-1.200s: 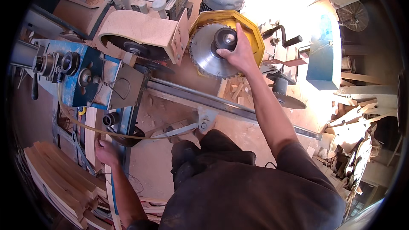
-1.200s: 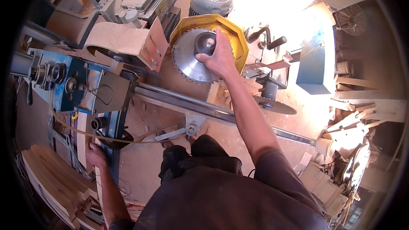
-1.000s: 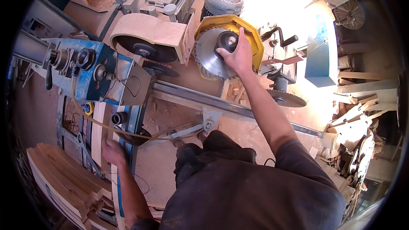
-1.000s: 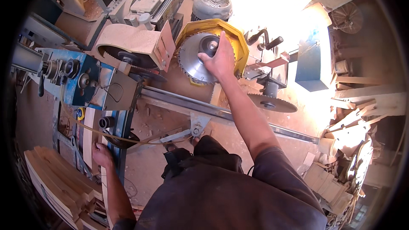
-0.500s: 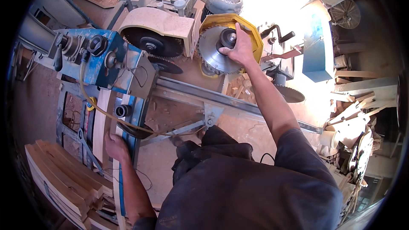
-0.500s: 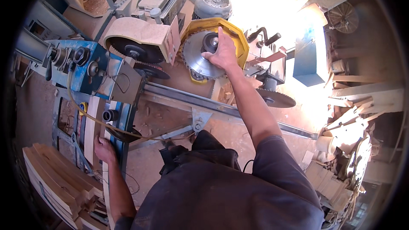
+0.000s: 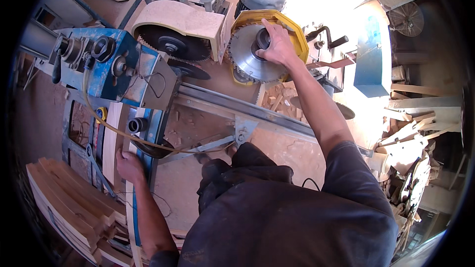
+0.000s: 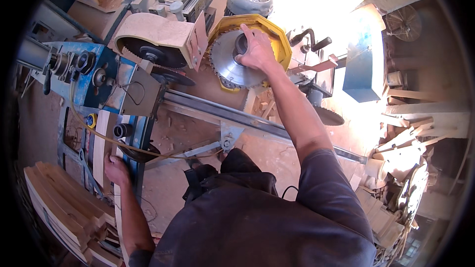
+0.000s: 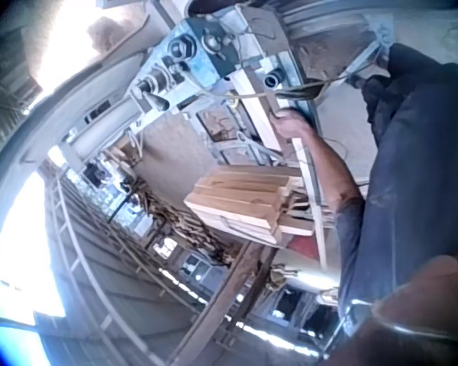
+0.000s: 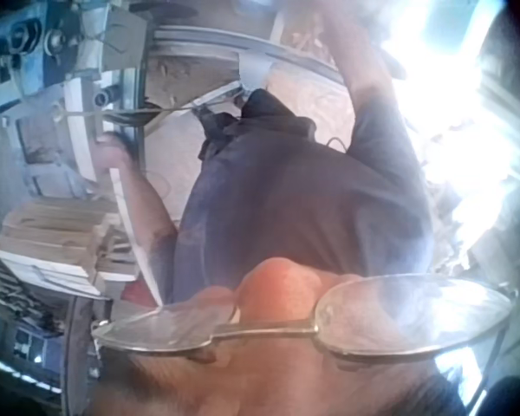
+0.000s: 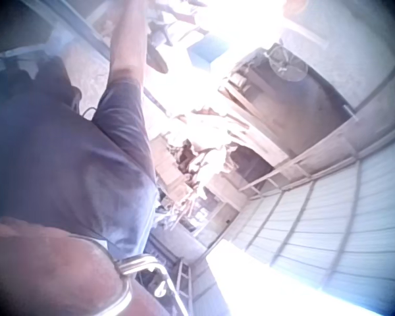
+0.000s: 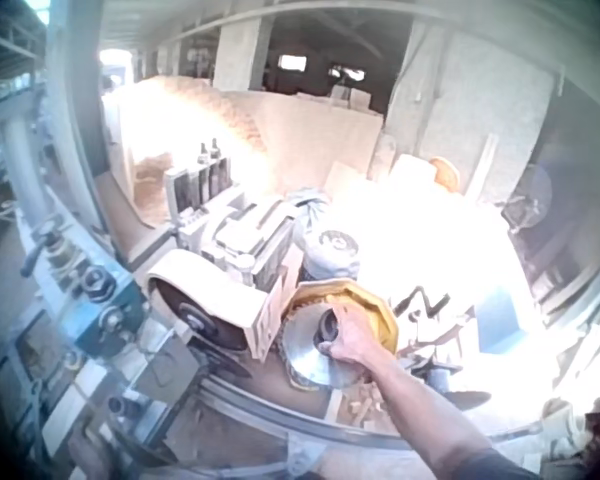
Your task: The person adjusts a circular saw blade using a wrench, then walks to a pile of carved wooden pieces and measures them with a tape measure. The person handles the wood pieces and records measurements without cutting or further processing.
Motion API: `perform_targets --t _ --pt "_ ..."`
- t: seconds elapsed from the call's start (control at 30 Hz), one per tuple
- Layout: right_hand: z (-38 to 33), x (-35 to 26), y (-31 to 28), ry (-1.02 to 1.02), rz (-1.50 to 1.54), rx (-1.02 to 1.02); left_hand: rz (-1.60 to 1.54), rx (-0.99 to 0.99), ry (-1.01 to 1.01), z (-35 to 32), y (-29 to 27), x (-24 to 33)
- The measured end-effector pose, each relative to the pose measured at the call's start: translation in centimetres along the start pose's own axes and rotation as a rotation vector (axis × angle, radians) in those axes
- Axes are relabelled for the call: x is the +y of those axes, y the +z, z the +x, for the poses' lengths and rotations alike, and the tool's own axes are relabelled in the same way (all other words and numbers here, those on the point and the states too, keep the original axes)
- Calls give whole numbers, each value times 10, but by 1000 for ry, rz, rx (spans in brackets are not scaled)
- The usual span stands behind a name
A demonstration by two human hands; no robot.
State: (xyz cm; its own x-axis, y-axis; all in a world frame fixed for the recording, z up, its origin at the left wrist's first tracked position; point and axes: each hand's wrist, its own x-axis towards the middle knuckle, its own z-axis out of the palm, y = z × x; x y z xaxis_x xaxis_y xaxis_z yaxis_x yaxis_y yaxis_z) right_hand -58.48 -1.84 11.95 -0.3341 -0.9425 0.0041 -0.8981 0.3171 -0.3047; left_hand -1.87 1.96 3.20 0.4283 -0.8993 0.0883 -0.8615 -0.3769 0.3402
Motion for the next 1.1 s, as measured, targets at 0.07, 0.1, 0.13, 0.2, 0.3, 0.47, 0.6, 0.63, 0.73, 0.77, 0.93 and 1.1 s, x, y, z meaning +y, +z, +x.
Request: perform_targets --t 0.07,0.1,0.13,0.2,0.3,0.47,0.6,0.63,0.73,0.77,0.93,1.1 --pt "4 7 2 -7 84 20 -10 8 9 0 2 -1" --pt "6 11 4 -14 126 28 -12 14 12 1 4 -3" --pt "7 16 7 -52 121 44 -14 20 15 1 6 -4" --pt "8 26 10 -127 111 71 -21 31 28 0 6 -3" --pt "12 34 -1 -248 32 -29 -29 44 17 -1 3 3" --pt "13 13 -3 -32 65 -24 -26 15 -45 -4 1 6" --pt "13 18 -8 -142 102 -30 -32 36 -36 -3 2 10" --pt "14 22 -11 -228 110 -62 -21 66 -23 -4 3 10" --pt "20 36 -16 -506 -13 -203 0 54 -44 -5 2 7" --pt "21 39 -19 -454 48 -188 5 62 -46 -4 3 4" --pt "12 46 -22 -253 121 -117 -12 41 -49 -2 7 1" --pt "8 22 -22 -87 81 -146 -5 42 -26 -2 4 2"
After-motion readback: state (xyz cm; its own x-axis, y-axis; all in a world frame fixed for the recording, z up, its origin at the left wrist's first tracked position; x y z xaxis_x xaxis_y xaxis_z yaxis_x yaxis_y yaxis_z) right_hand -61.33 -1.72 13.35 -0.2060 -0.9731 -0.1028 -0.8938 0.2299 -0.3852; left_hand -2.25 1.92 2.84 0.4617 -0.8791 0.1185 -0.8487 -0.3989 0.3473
